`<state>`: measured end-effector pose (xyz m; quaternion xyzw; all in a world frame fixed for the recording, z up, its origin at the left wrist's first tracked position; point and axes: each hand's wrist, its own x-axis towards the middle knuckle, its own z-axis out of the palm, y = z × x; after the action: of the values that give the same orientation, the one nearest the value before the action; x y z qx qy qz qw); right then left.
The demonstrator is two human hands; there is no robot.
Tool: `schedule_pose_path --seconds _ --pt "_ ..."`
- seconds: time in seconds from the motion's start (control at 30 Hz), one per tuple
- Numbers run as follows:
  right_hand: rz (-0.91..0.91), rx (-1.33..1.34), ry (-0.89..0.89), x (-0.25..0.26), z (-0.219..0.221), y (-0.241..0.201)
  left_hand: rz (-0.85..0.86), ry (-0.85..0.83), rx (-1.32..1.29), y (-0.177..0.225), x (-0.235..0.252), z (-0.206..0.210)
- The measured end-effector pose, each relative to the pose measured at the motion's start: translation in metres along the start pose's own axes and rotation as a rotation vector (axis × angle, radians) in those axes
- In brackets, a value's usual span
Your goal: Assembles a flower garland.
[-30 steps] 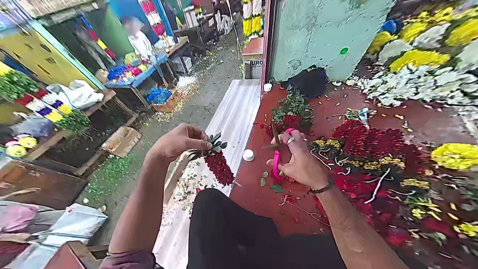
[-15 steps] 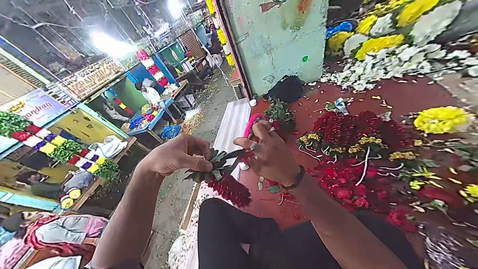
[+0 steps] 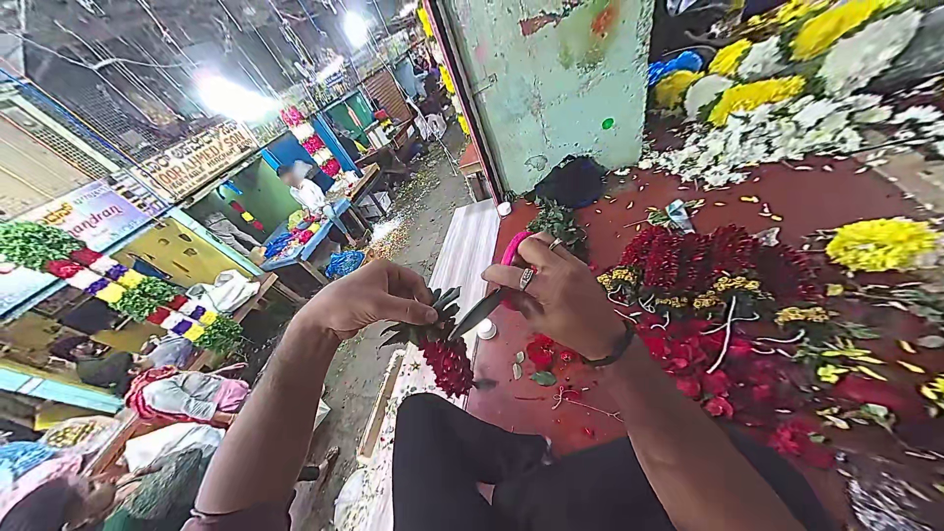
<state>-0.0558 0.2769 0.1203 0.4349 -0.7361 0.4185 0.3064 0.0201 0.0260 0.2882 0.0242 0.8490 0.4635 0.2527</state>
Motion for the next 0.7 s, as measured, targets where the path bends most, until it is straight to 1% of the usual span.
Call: schedule_pose_path --seconds 0.1,0.2,0.33,0.47,0.57,0.63,0.7 --pt "0.058 -0.057 -0.084 0.002 -0.002 -0.003 -0.014 0.052 0.001 0.001 -0.004 0.0" --pt "0.032 -0.113 -0.107 0.002 0.001 -0.007 -0.045 0.108 0.027 0.003 -0.003 0.007" --pt "-0.011 -0.151 -0.087 0.002 0.008 -0.01 -0.066 0.144 0.064 0.003 0.004 0.014" --pt "-0.033 -0.2 -0.042 -0.001 0.007 -0.002 -0.083 0.174 0.084 0.0 0.007 0.013" --pt "0.03 -0.171 0.0 -0.003 0.003 0.005 -0.08 0.178 0.105 -0.001 0.004 0.01" --pt "0.102 -0.115 -0.021 -0.003 -0.002 0.008 -0.071 0.183 0.207 0.003 0.0 0.006" --pt "0.173 -0.102 -0.052 -0.003 -0.005 0.011 -0.004 0.231 0.496 0.001 0.0 0.003"
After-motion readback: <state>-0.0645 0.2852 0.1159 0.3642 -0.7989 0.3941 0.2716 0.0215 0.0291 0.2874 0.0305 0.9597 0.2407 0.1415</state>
